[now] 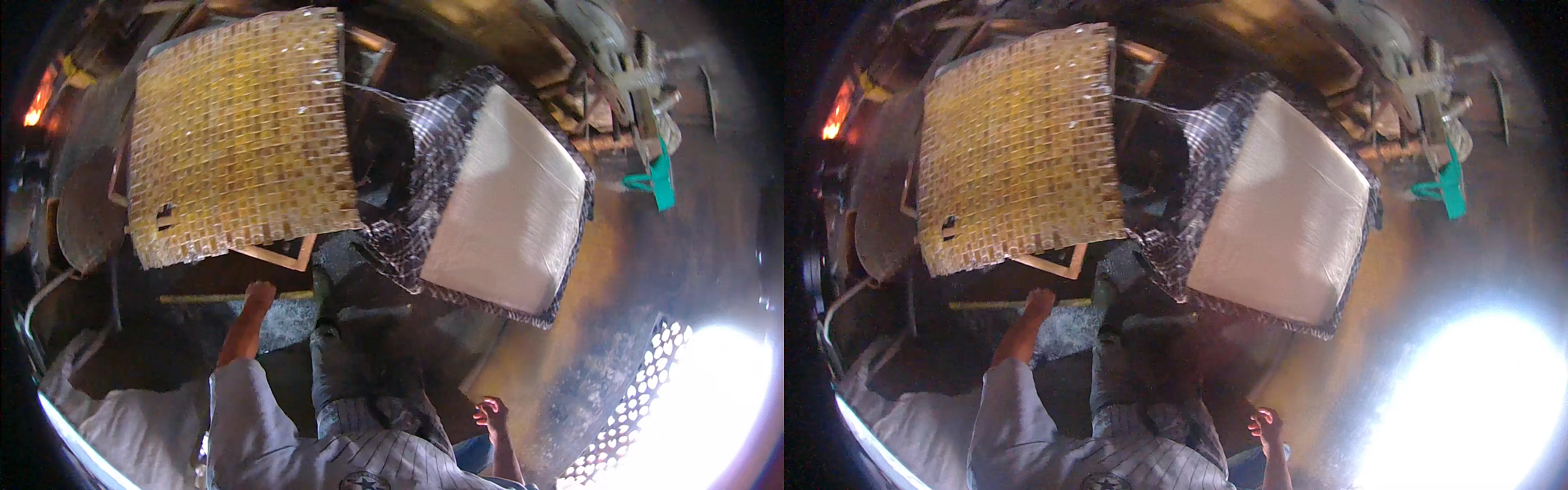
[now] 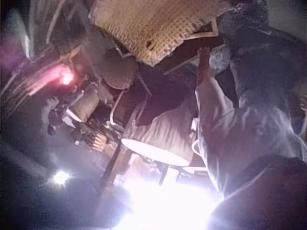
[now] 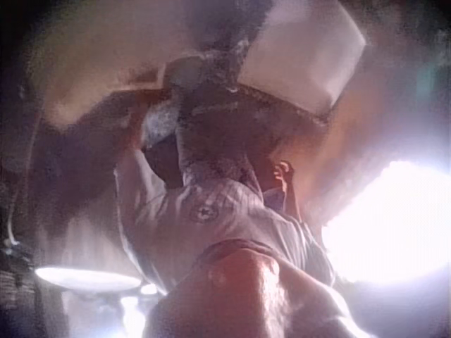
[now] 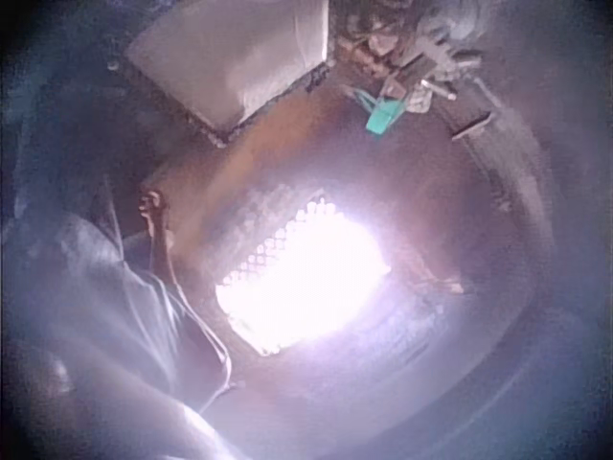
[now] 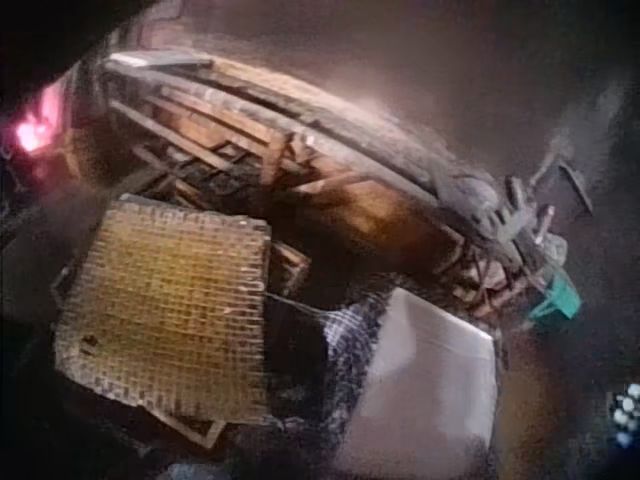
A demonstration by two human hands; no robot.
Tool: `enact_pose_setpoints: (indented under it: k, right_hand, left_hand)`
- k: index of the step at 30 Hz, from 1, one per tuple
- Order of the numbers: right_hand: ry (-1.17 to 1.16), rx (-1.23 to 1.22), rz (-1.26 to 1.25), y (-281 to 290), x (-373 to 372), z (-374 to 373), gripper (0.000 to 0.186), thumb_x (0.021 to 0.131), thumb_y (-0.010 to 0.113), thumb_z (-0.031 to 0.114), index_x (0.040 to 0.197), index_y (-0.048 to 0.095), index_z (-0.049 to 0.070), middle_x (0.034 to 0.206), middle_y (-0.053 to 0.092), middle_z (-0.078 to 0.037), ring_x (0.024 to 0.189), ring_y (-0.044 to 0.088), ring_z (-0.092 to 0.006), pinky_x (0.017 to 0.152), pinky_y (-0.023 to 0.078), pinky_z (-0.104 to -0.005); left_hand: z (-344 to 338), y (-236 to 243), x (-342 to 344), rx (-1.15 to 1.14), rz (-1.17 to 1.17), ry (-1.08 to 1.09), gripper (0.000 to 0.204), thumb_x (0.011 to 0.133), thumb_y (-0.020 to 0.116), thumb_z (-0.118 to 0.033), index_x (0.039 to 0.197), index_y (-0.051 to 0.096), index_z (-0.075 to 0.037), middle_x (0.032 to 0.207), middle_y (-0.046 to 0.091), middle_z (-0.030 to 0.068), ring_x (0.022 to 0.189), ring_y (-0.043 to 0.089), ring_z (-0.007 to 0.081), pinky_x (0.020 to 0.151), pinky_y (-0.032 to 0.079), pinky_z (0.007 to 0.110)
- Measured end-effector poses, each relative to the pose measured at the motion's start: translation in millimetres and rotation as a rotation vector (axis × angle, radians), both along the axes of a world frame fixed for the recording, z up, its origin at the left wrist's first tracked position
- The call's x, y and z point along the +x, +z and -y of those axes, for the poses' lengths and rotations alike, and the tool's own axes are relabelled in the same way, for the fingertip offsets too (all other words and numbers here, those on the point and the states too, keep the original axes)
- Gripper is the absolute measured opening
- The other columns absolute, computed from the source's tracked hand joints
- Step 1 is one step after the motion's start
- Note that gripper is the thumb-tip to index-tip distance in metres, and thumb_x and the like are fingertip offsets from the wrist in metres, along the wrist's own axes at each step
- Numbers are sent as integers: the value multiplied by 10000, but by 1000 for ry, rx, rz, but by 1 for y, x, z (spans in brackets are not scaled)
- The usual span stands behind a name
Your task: The person scoops a white slurry from a large pot into a rectangular frame with a mesh screen, then flips the frame to drain and peel off a formed sheet. They repeat this process, stacking the sheets and handling cloths and frames.
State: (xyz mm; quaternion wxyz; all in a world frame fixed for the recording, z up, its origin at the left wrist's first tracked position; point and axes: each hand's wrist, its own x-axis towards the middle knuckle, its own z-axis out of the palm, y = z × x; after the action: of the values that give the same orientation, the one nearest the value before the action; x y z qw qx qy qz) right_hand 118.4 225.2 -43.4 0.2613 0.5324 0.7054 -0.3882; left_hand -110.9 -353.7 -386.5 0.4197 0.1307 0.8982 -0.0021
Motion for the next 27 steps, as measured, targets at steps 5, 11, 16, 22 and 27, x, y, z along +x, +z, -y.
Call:
enact_pose_setpoints:
  k: [5, 11, 16, 22, 27]
  right_hand:
    - [-62, -125, 3, -22, 54, -2, 278, 889, 590, 154, 1141, 557, 42, 943, 658, -97, 653, 640, -135, 517, 503, -252]
    - [-201, -303, -119, -87, 95, -29, 369, 860, 649, 200, 1179, 533, 55, 995, 646, -75, 698, 621, -139, 551, 495, -275]
    - [-260, -339, -446, -90, 46, -48, 465, 904, 609, 262, 1304, 450, 85, 1234, 549, -40, 1095, 545, -193, 807, 504, -399]
    - [-204, -628, -1004, 58, -66, -91, 457, 940, 564, 307, 1324, 445, 90, 1166, 545, -3, 1092, 519, -174, 903, 460, -383]
    - [-266, -153, -892, 51, -79, -166, 364, 934, 580, 336, 1146, 574, 41, 973, 606, 4, 800, 559, -117, 750, 450, -298]
  left_hand:
    - [-24, 54, 23, 53, 97, -199, 205, 668, 662, -102, 862, 721, -67, 878, 680, 159, 874, 661, 332, 730, 550, 441]
    - [-110, 268, 30, 289, -47, -272, 165, 659, 664, -145, 754, 692, -13, 717, 646, 211, 696, 653, 371, 670, 541, 441]
    - [-203, 547, -12, 293, -140, 20, 325, 715, 712, -294, 706, 648, 24, 609, 600, 215, 583, 627, 326, 600, 503, 435]
    - [-243, 658, -86, 1096, -621, 338, 565, 868, 631, -418, 1221, 531, 11, 1128, 612, 81, 1039, 561, 177, 926, 427, 316]
    - [-266, 479, -36, 792, -779, 768, 672, 876, 533, -561, 1188, 538, 34, 1088, 622, 200, 1053, 575, 286, 909, 428, 403]
